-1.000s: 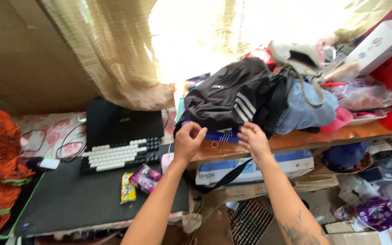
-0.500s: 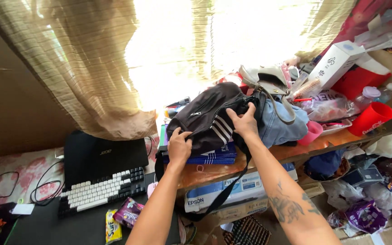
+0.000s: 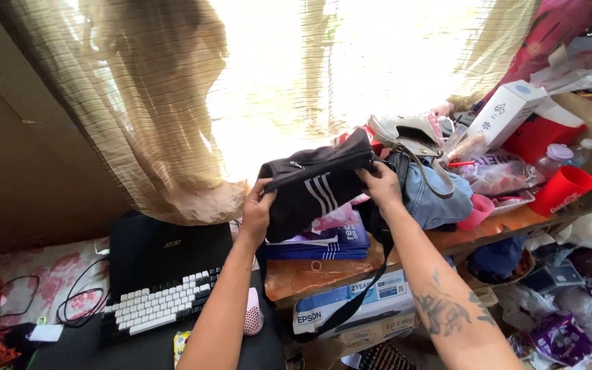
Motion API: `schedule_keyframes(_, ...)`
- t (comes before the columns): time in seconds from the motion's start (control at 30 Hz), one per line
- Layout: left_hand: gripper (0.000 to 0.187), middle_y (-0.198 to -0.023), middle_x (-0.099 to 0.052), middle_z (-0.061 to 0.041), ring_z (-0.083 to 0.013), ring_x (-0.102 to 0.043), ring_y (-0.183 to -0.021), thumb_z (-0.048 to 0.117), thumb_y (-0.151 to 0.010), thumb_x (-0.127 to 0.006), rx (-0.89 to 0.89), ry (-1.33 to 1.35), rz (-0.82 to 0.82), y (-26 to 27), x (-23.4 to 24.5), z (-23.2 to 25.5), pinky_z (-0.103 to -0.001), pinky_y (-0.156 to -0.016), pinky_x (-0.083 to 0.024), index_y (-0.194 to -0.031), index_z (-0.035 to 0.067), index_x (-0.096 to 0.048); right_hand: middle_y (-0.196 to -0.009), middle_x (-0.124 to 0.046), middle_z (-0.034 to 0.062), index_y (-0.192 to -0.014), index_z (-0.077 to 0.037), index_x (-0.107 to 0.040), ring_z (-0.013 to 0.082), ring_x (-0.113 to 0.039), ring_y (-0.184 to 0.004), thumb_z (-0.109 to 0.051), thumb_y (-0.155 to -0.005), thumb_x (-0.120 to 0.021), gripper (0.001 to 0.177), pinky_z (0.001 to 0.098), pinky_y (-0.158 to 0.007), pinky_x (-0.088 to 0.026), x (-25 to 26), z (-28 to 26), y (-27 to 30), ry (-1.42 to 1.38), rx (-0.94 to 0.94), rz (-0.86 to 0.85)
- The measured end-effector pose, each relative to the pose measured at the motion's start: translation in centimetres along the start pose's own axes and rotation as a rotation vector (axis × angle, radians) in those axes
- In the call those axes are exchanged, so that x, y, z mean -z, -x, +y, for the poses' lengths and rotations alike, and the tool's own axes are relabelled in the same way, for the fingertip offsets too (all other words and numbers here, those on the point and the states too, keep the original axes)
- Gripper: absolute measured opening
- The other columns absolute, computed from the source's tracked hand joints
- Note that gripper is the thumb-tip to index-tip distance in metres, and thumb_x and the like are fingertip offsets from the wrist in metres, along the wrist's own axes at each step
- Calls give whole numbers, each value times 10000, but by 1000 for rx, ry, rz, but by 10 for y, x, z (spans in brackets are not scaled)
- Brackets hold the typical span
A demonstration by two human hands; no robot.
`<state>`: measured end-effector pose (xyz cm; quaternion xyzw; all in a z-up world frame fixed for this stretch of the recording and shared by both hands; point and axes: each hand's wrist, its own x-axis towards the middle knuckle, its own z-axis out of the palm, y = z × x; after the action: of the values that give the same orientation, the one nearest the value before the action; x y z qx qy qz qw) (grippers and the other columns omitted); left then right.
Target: Gather, sort, and store various small household items from a desk and floor into drawers and containers.
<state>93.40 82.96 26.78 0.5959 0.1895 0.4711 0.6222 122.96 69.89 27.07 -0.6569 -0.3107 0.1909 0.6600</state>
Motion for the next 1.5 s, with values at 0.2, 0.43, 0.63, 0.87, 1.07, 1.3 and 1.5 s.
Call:
schedule_keyframes(0.2, 111, -910, -635, 48, -51, -557, -859, 43, -976, -606, -97, 318, -51, 6, -13, 86, -198, -790, -440, -1029, 52, -703, -952, -724, -46, -1115, -118, -674, 66, -688, -842, -193, -871, -787, 280, 256, -655, -544, 33, -102, 95, -209, 94, 64)
schedule_keyframes(0.43, 113, -887, -576, 55, -37, -502, -835, 39, -1010, -580, -128, 236, -299, 24, -96, 67, -201, -760, -402, -1025, 25, -691, -968, -669, -12, -1040, -112, -663, 92, -671, -807, -233, -1089, -680, 132, 274, -692, -580, 168, -91, 188, -320, 374, 399)
schedule_keyframes(0.63, 100, -789, -548, 76, -24, -482, -753, 89, -984, -607, -35, 108, -613, 93, -235, 34, -218, -662, -395, -985, 15, -675, -895, -695, -5, -978, -125, -667, 104, -659, -738, -334, -1079, -623, 236, 255, -624, -528, 270, -75, 293, -198, 249, 852)
schedule_keyframes(0.87, 214, -768, -626, -11, -96, -554, -754, 178, -951, -657, 57, -83, -888, 185, -378, -29, -276, -696, -466, -1009, -24, -692, -830, -671, 10, -977, -112, -658, 123, -637, -658, -422, -1019, -619, 316, 273, -541, -500, 398, 37, 421, -141, -64, 1163)
schedule_keyframes(1.07, 462, -1120, -710, -172, -234, -650, -1064, 326, -910, -671, 141, -463, -1238, 227, -447, -80, -356, -925, -496, -1208, -28, -671, -830, -666, 5, -1042, -112, -710, 123, -605, -659, -389, -964, -642, 296, 276, -548, -504, 452, 65, 500, -139, -484, 1015)
schedule_keyframes(1.3, 701, -1516, -555, -134, -242, -525, -1405, 435, -900, -663, 795, -704, -1681, 299, -399, -184, -313, -1167, -378, -1459, 42, -510, -871, -683, -3, -957, -154, -695, 134, -676, -766, -420, -929, -669, 269, 303, -692, -558, 433, 174, 538, -71, -1033, 629)
schedule_keyframes(1.5, 479, -1365, -641, -181, -343, -575, -1315, 355, -932, -622, 524, -883, -1402, 385, -326, -330, -395, -1102, -451, -1319, 72, -627, -871, -700, 16, -902, -121, -681, 137, -709, -819, -371, -890, -756, 261, 317, -734, -551, 398, 258, 533, -104, -1033, 690)
